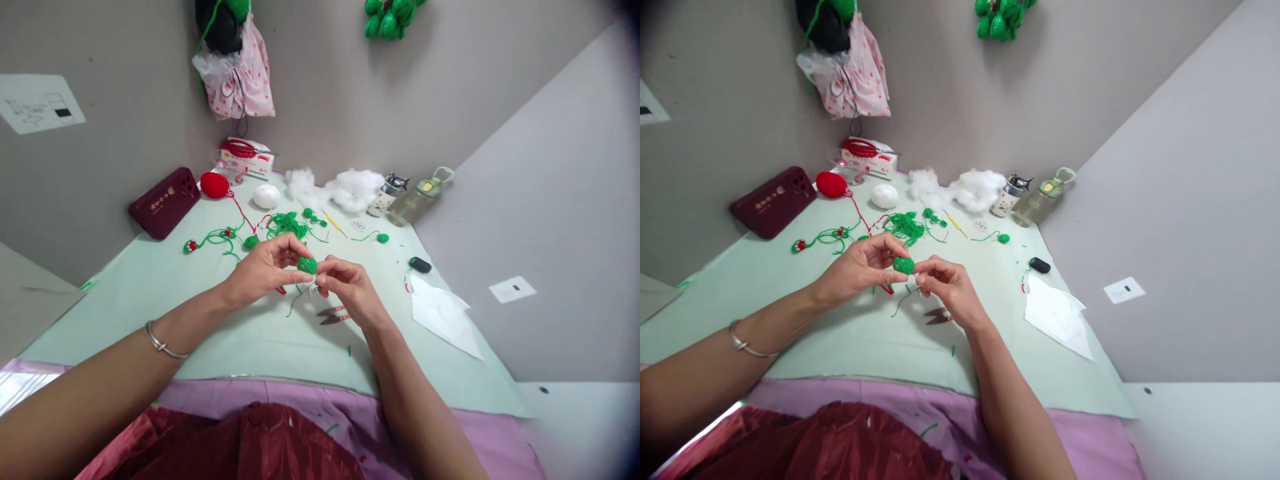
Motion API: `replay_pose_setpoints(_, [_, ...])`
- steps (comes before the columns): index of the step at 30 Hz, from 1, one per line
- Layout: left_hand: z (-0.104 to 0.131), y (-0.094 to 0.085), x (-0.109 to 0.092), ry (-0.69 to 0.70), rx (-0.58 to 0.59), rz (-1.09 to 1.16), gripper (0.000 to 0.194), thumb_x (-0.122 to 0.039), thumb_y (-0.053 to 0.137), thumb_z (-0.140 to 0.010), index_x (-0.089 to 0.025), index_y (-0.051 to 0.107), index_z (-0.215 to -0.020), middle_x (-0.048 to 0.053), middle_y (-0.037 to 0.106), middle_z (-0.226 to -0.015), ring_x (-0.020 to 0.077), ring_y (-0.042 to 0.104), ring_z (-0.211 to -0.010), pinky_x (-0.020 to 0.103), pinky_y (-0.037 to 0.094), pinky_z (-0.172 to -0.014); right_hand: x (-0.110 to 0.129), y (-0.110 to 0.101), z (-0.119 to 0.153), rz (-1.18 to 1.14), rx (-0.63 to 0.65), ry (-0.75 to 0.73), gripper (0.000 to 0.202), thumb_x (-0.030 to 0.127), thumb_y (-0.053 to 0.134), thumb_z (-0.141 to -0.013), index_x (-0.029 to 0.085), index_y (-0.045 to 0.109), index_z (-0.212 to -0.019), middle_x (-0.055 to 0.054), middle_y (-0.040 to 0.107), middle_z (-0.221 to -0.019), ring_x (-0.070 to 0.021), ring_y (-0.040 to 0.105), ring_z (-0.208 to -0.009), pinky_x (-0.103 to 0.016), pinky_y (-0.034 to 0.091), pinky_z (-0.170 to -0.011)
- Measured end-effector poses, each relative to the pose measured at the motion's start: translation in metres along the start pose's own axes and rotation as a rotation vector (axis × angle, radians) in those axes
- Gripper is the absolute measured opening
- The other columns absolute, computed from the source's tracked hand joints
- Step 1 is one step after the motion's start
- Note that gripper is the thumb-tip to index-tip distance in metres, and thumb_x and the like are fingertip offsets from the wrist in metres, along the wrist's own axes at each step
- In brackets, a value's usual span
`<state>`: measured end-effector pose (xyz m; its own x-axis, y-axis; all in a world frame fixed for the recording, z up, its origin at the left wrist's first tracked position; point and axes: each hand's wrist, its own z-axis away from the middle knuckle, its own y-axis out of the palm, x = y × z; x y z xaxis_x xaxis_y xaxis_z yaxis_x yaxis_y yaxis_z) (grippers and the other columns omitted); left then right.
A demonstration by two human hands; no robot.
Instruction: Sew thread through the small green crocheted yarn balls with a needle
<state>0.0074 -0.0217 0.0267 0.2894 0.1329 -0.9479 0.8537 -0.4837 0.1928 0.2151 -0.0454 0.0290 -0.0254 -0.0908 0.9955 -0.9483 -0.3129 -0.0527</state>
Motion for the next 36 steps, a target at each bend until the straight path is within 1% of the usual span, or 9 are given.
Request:
replay_pose_setpoints(4, [0.000,0.002,0.004,0.038,0.018,0.004,0.028,-0.023,0.087,-0.067,-0.019,0.065,-0.084,0.000,0.060,-0.084,0.0156,0.059,-0.085,0.034,0.049,-0.084,-0.003,0.003,-0.001,-0.052,-0.004,0.028,0.019,0.035,0.082,-0.079,0.020,0.072,-0.084,0.003,0.059,-0.070,-0.0096,0.051,-0.061,-0.026,0.042,-0.061])
replay_pose_setpoints(8, [0.000,0.002,0.009,0.038,0.035,-0.026,0.026,-0.023,0.085,-0.069,-0.020,0.066,-0.087,0.001,0.062,-0.086,0.0170,0.060,-0.087,0.034,0.050,-0.083,-0.003,0.004,-0.003,-0.046,-0.005,0.033,0.023,0.036,0.083,-0.077,0.019,0.069,-0.085,0.002,0.062,-0.071,-0.0101,0.054,-0.062,-0.026,0.044,-0.062])
replay_pose_setpoints(14, [0.001,0.003,0.007,-0.016,0.012,-0.089,0.027,-0.021,0.084,-0.068,-0.019,0.067,-0.088,0.001,0.062,-0.086,0.0172,0.061,-0.086,0.032,0.050,-0.076,0.002,0.008,-0.002,-0.038,0.029,0.022,0.026,0.033,0.078,-0.082,0.019,0.069,-0.102,0.001,0.067,-0.077,-0.0107,0.061,-0.066,-0.027,0.050,-0.070])
replay_pose_setpoints(19, [0.000,0.001,0.009,-0.111,0.002,-0.153,0.029,-0.023,0.082,-0.070,-0.019,0.065,-0.092,0.002,0.067,-0.088,0.0168,0.062,-0.084,0.030,0.051,-0.072,0.011,0.009,0.001,-0.031,0.040,0.101,0.032,0.035,0.073,-0.085,0.021,0.064,-0.113,-0.003,0.072,-0.089,-0.0161,0.069,-0.079,-0.034,0.056,-0.079])
replay_pose_setpoints(21, [-0.001,0.000,0.014,-0.119,-0.010,-0.171,0.028,-0.025,0.082,-0.070,-0.019,0.067,-0.093,0.003,0.067,-0.088,0.0170,0.063,-0.083,0.029,0.050,-0.070,0.012,0.008,0.001,0.119,-0.024,0.054,0.029,0.038,0.070,-0.087,0.021,0.066,-0.110,-0.005,0.073,-0.094,-0.0178,0.069,-0.084,-0.035,0.056,-0.082])
replay_pose_setpoints(25, [-0.002,0.000,0.023,-0.164,-0.034,-0.205,0.032,-0.030,0.082,-0.069,-0.018,0.067,-0.096,0.002,0.063,-0.082,0.0168,0.060,-0.078,0.027,0.048,-0.061,0.009,0.009,-0.001,0.500,-0.223,-0.212,0.015,0.037,0.072,-0.087,0.022,0.073,-0.091,-0.006,0.072,-0.096,-0.0193,0.066,-0.088,-0.035,0.052,-0.085])
replay_pose_setpoints(28, [-0.002,0.001,0.024,-0.212,-0.025,-0.224,0.033,-0.032,0.082,-0.068,-0.018,0.066,-0.093,0.000,0.060,-0.077,0.0152,0.057,-0.070,0.025,0.044,-0.054,0.009,0.013,-0.001,0.611,-0.185,-0.266,0.008,0.029,0.070,-0.088,0.023,0.074,-0.084,-0.005,0.068,-0.088,-0.0182,0.063,-0.080,-0.034,0.050,-0.077])
replay_pose_setpoints(32, [-0.004,0.003,0.018,-0.219,0.015,-0.211,0.027,-0.030,0.081,-0.068,-0.018,0.067,-0.089,-0.002,0.056,-0.073,0.0129,0.053,-0.067,0.024,0.044,-0.055,0.016,0.016,-0.002,0.558,-0.202,-0.279,0.008,0.022,0.068,-0.085,0.022,0.071,-0.077,-0.004,0.066,-0.085,-0.0164,0.059,-0.079,-0.030,0.046,-0.070])
replay_pose_setpoints(36, [-0.006,0.002,0.014,-0.267,0.074,-0.207,0.033,-0.033,0.084,-0.067,-0.019,0.068,-0.092,-0.003,0.054,-0.070,0.0129,0.052,-0.064,0.025,0.043,-0.053,0.033,0.007,-0.004,0.222,-0.395,-0.230,0.010,0.027,0.065,-0.084,0.021,0.063,-0.077,-0.003,0.069,-0.088,-0.0104,0.051,-0.063,-0.026,0.039,-0.055])
